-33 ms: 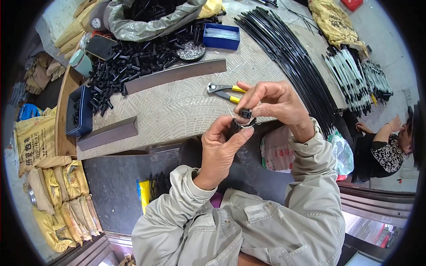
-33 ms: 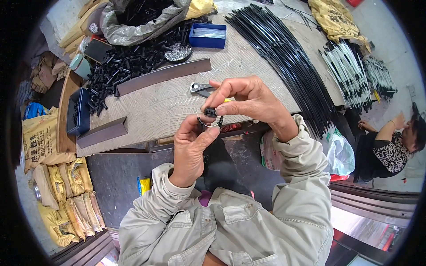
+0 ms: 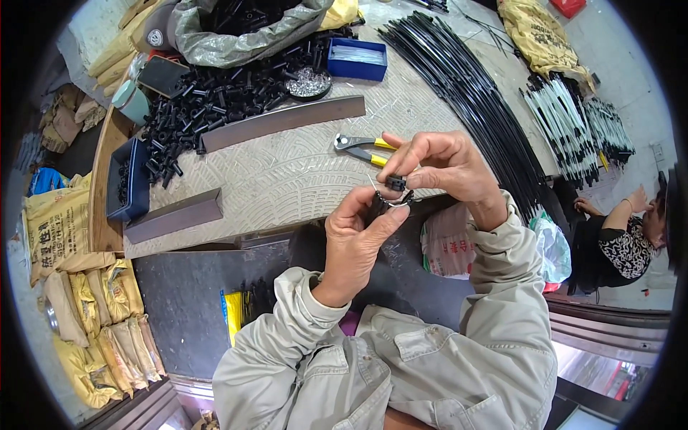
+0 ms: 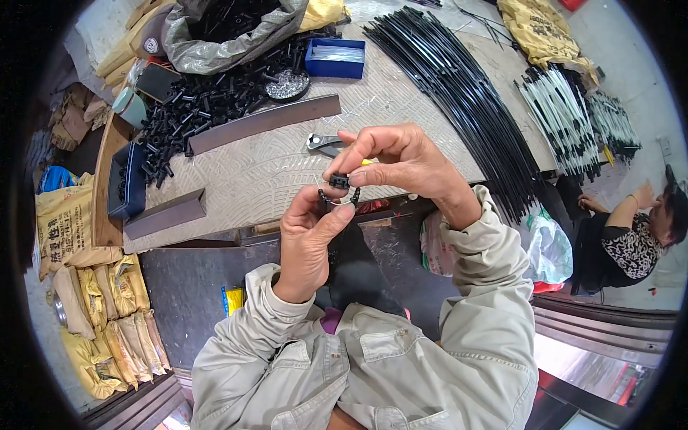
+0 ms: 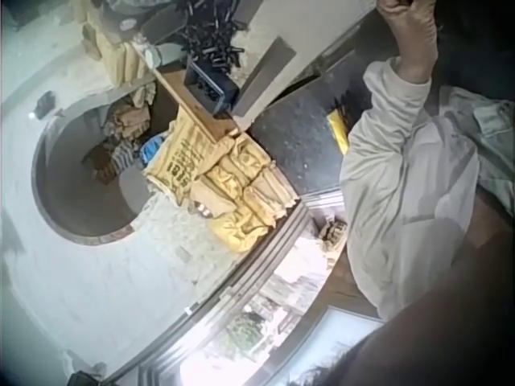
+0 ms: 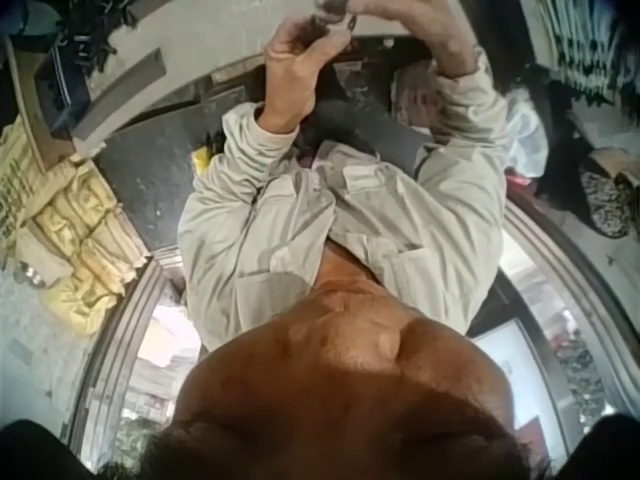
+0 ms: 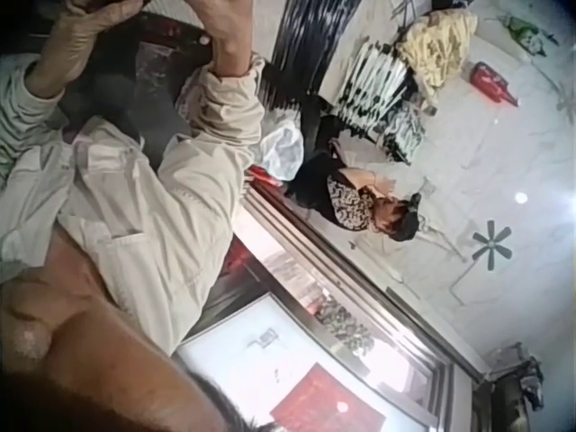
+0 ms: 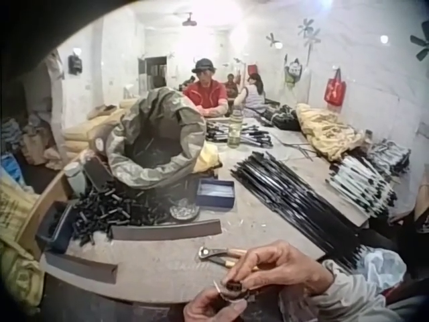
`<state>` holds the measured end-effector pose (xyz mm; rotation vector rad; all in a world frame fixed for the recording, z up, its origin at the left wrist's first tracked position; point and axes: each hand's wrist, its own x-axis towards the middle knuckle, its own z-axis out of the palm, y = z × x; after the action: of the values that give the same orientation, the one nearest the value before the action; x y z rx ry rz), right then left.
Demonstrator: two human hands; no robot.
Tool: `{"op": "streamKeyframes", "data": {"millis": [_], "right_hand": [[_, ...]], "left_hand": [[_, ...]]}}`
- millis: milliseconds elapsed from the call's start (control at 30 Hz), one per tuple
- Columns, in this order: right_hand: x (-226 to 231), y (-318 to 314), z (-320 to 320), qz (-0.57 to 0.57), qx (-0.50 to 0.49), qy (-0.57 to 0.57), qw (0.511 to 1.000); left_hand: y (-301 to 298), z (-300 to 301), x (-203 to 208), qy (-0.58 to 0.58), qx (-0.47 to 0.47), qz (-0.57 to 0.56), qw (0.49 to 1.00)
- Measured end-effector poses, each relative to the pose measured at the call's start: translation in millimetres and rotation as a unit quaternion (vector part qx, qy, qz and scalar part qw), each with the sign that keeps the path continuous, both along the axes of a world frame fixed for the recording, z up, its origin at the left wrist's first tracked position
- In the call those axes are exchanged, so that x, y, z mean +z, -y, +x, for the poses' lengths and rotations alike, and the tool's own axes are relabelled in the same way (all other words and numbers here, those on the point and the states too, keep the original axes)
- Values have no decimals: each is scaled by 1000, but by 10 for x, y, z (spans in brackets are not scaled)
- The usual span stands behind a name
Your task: Assembling black wire bundles into connector housings using pliers and manual dexterity.
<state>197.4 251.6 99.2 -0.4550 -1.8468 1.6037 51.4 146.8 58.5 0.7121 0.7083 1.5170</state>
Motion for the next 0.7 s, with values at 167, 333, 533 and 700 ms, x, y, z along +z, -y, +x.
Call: {"op": "streamKeyframes", "data": {"millis": [167,333,533,700], "right_hand": [[-13,14,17,-13,17,-19,1000],[-27,9,37,-39,21,-20,999],[-92,4,23,-45,19,-32,998],[-206,-6,-4,-100,4,-72,992]], "left_hand": [[31,37,23,0,7,12,1000],[50,56,17,-1,6,16,1000],[44,66,29,-8,11,24,1000],[23,54,28,-1,14,7,1000]]}}
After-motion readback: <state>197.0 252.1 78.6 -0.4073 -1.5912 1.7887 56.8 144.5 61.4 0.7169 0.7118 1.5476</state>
